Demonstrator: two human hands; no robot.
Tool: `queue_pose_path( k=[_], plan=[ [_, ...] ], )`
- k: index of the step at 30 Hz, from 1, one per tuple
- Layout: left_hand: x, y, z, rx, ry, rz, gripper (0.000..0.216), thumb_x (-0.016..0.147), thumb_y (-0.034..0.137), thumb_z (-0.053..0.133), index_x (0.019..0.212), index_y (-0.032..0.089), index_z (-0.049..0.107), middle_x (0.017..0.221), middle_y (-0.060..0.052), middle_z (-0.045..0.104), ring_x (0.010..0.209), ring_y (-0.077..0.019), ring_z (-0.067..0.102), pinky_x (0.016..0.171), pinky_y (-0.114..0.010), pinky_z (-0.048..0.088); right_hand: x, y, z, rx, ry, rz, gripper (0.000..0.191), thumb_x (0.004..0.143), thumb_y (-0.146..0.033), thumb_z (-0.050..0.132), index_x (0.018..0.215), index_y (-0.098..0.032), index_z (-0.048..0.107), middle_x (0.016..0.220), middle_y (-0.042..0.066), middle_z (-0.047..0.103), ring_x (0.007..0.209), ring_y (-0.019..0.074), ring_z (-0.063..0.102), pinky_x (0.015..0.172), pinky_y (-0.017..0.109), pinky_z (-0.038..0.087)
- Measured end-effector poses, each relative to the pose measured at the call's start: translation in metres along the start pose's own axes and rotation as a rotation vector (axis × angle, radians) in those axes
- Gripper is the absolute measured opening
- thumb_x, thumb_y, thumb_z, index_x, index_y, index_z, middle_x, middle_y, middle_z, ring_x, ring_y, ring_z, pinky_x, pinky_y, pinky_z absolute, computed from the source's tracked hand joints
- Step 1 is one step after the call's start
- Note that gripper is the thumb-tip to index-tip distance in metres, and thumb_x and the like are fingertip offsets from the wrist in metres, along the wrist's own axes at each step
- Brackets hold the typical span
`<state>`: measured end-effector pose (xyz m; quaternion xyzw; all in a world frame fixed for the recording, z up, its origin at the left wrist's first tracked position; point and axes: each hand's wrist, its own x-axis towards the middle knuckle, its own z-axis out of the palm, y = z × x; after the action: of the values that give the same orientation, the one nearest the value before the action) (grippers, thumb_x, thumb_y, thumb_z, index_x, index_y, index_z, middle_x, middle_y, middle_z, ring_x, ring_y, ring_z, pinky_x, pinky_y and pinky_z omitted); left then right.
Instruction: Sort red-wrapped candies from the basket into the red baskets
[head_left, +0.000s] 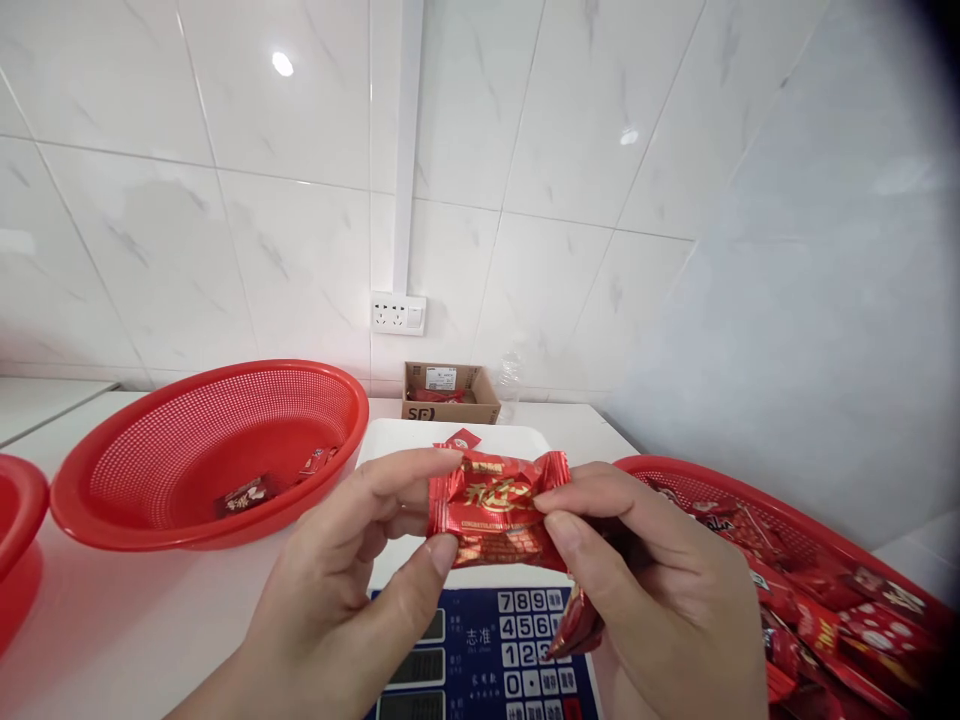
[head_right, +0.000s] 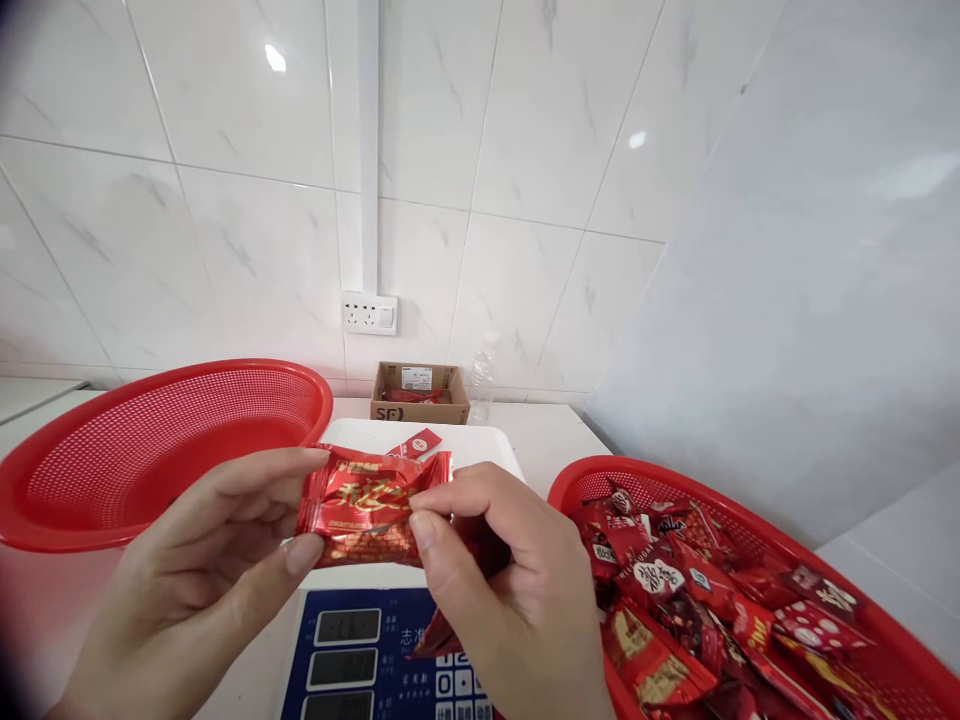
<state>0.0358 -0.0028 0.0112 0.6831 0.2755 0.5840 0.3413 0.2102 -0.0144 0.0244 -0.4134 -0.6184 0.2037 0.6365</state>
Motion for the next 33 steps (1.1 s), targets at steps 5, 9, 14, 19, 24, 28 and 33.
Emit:
queue_pose_path(
  k=[5, 9, 14, 19, 24, 28, 33],
  plan=[
    [-0.004, -0.001, 0.0, -0.009, 0.041, 0.024, 0.041, 0.091, 0.013, 0.059, 0.12, 0.042, 0.059, 0.107, 0.007, 0.074, 0.094, -0.0089, 0.069, 0.081, -0.011, 0.056, -0.002, 0.001, 0.002, 0.084, 0.026, 0.013, 0.017, 0.078, -0.014, 0.064, 0.076, -0.029, 0.072, 0.068, -0.003, 0.065, 0.055, 0.0121, 0.054, 0.05, 0.024, 0.041],
    [-0.005, 0.0, -0.001, 0.03, 0.063, 0.034, 0.038, 0.091, 0.014, 0.059, 0.116, 0.042, 0.062, 0.103, 0.008, 0.074, 0.091, -0.0086, 0.07, 0.079, -0.011, 0.056, -0.003, -0.001, 0.003, 0.114, 0.02, 0.011, 0.019, 0.077, -0.013, 0.065, 0.076, -0.031, 0.073, 0.067, -0.003, 0.063, 0.059, 0.0123, 0.053, 0.051, 0.024, 0.04],
    [-0.001, 0.0, -0.004, 0.073, 0.081, 0.027, 0.029, 0.093, 0.017, 0.058, 0.109, 0.039, 0.067, 0.094, 0.009, 0.076, 0.084, -0.0069, 0.07, 0.077, -0.009, 0.055, -0.005, -0.002, 0.001, 0.094, -0.011, 0.015, 0.027, 0.075, -0.014, 0.067, 0.089, -0.036, 0.075, 0.074, -0.004, 0.063, 0.053, 0.0104, 0.048, 0.046, 0.024, 0.039],
    [0.003, -0.002, -0.006, 0.046, 0.122, 0.051, 0.026, 0.093, 0.017, 0.058, 0.105, 0.037, 0.07, 0.093, 0.008, 0.077, 0.078, -0.0074, 0.072, 0.071, -0.01, 0.057, -0.005, -0.003, 0.002, 0.076, -0.043, -0.026, 0.039, 0.072, -0.01, 0.066, 0.098, -0.039, 0.074, 0.079, -0.004, 0.065, 0.053, 0.0094, 0.05, 0.042, 0.019, 0.039],
    [0.005, -0.003, -0.006, 0.089, 0.137, 0.061, 0.022, 0.093, 0.02, 0.058, 0.102, 0.036, 0.071, 0.087, 0.008, 0.076, 0.074, -0.0073, 0.071, 0.069, -0.01, 0.057, -0.003, -0.003, 0.004, 0.078, -0.054, -0.03, 0.04, 0.072, -0.009, 0.065, 0.097, -0.039, 0.074, 0.081, -0.004, 0.067, 0.054, 0.009, 0.052, 0.041, 0.018, 0.041],
    [0.004, -0.003, -0.007, 0.122, 0.15, 0.064, 0.018, 0.094, 0.023, 0.058, 0.098, 0.034, 0.07, 0.079, 0.008, 0.074, 0.07, -0.007, 0.07, 0.066, -0.009, 0.056, -0.006, -0.005, 0.003, 0.066, -0.035, -0.021, 0.038, 0.073, -0.011, 0.064, 0.095, -0.04, 0.075, 0.082, -0.006, 0.068, 0.054, 0.0083, 0.052, 0.044, 0.019, 0.04],
    [0.003, -0.001, -0.007, 0.131, 0.166, 0.059, 0.013, 0.093, 0.025, 0.058, 0.092, 0.031, 0.07, 0.072, 0.007, 0.071, 0.062, -0.0072, 0.065, 0.057, -0.01, 0.053, -0.006, -0.003, 0.0, 0.063, -0.036, -0.01, 0.031, 0.076, -0.012, 0.064, 0.087, -0.038, 0.076, 0.077, -0.007, 0.071, 0.06, 0.0095, 0.058, 0.05, 0.019, 0.043]
  ],
)
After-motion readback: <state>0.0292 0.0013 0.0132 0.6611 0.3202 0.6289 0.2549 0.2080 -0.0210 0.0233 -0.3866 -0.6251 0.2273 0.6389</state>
